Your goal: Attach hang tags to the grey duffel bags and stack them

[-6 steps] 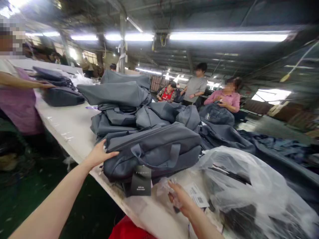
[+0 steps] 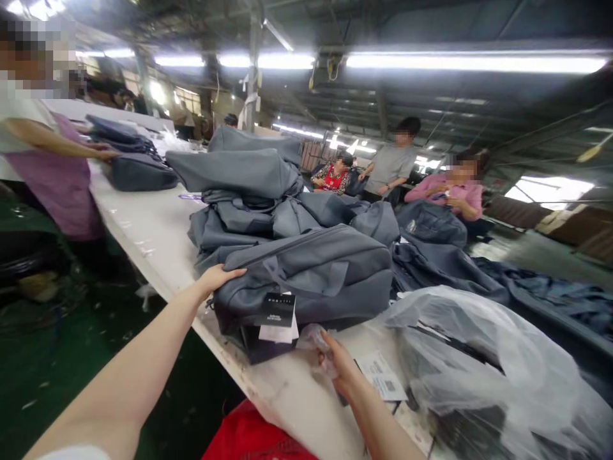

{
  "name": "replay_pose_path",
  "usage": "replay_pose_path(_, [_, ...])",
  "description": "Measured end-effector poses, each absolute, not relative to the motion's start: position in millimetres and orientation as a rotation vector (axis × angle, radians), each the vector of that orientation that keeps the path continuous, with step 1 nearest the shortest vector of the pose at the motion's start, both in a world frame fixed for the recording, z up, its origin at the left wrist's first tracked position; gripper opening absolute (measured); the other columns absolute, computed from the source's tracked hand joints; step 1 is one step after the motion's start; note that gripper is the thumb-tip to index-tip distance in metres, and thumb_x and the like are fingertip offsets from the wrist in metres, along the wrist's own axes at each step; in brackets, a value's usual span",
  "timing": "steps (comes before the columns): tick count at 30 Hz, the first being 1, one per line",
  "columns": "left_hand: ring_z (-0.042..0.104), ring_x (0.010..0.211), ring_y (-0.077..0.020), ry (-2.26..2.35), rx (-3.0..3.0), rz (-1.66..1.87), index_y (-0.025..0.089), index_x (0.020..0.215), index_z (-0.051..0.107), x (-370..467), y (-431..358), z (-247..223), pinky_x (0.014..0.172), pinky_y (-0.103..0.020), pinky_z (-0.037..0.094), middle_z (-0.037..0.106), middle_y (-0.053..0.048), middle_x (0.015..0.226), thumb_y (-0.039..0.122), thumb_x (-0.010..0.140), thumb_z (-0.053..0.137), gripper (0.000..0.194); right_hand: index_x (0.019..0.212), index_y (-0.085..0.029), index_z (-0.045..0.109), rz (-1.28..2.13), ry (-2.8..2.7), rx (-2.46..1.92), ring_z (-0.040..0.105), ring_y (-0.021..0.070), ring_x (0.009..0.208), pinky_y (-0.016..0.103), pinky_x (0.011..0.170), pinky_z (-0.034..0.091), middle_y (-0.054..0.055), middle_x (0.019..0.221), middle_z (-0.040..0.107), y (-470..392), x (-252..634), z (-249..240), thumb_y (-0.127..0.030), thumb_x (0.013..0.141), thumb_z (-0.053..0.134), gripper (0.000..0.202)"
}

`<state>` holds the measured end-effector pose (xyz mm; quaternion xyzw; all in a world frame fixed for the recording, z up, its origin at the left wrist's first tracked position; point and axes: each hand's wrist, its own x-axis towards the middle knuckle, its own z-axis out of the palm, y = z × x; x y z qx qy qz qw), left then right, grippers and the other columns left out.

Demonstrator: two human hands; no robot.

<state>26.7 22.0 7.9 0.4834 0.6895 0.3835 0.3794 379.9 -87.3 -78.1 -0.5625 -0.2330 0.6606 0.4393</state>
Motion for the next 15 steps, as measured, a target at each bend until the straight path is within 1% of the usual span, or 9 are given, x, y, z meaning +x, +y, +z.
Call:
replay_pose_path(3, [0.066,0.093,-0.0327,1.706,1.086,0.982,0.007,0.097,0.066,27,28,4,0.075,-0.035,0.052,0.072,-0.019,0.096,0.059,0.047,0.080,0.074,0.083,-0.013,0.059,1.631,-0.536,-1.386,0.044,0.0066,0.037,0.018,0.036,0.038,-0.001,0.054,0.057,-79,375,-81,-0.048,0.076,0.067,0.036])
replay_pose_path(7, [0.068,0.088,-0.0337,1.609,0.925,0.947,0.008,0.092,0.066,26,27,4,0.070,-0.038,0.055,0.071,-0.021,0.097,0.057,0.047,0.082,0.068,0.080,-0.011,0.061,1.635,-0.556,-1.437,0.046,0.0079,0.038,0.018,0.037,0.039,-0.002,0.048,0.052,-83,376,-86,-0.048,0.075,0.068,0.038])
replay_pose_path(11, [0.070,0.081,-0.0320,1.432,0.773,0.850,0.011,0.088,0.066,30,16,13,0.067,-0.040,0.058,0.073,-0.019,0.093,0.053,0.053,0.080,0.056,0.082,-0.011,0.062,1.593,-0.598,-1.480,0.046,0.0076,0.039,0.017,0.037,0.036,-0.002,0.048,0.052,-94,381,-90,-0.049,0.073,0.070,0.040])
replay_pose_path(13, [0.070,0.080,-0.0305,1.361,0.714,0.799,0.012,0.086,0.067,32,9,20,0.068,-0.039,0.059,0.073,-0.018,0.091,0.051,0.058,0.077,0.049,0.083,-0.013,0.061,1.649,-0.589,-1.451,0.044,0.0072,0.038,0.016,0.036,0.036,-0.004,0.047,0.050,-96,384,-91,-0.050,0.074,0.069,0.039])
replay_pose_path(15, [0.070,0.078,-0.0285,1.314,0.674,0.759,0.011,0.085,0.068,36,0,27,0.070,-0.037,0.060,0.074,-0.016,0.089,0.051,0.063,0.074,0.046,0.079,-0.015,0.060,1.752,-0.550,-1.378,0.043,0.0076,0.038,0.017,0.038,0.038,-0.005,0.044,0.046,-95,387,-93,-0.050,0.077,0.066,0.036])
